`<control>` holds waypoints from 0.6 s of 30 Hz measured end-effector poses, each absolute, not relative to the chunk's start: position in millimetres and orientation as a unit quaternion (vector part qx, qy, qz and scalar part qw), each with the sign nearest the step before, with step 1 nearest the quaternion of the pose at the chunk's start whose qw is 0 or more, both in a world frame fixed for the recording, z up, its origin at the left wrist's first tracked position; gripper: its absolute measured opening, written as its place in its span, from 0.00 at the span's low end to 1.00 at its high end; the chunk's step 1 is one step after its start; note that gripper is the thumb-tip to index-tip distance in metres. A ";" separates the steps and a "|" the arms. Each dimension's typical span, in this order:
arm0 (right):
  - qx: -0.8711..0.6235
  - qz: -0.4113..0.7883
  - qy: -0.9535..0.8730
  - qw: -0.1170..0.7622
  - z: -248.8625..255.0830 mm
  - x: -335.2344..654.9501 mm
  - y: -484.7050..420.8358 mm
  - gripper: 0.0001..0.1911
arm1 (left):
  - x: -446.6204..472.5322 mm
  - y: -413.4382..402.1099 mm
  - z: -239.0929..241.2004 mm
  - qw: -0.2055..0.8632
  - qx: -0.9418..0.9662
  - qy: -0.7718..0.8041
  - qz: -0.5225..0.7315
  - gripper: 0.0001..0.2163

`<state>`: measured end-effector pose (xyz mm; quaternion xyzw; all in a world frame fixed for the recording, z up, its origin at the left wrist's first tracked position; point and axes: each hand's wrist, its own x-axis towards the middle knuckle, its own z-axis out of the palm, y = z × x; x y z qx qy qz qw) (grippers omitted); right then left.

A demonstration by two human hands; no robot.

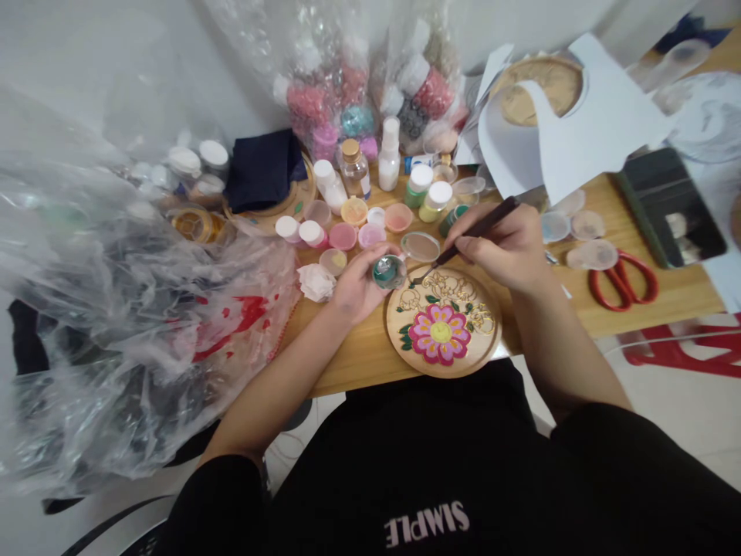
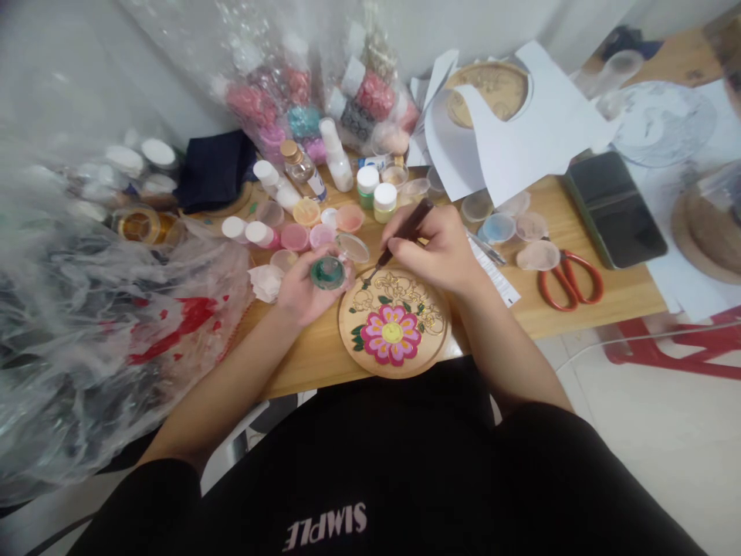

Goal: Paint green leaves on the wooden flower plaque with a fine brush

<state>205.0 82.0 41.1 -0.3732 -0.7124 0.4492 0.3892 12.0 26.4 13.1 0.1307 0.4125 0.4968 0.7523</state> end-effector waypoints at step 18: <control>-0.385 0.452 -0.712 0.375 42.3 204.0 82.4 0.04 | 11.1 26.1 12.7 0.757 0.137 0.405 0.494 0.12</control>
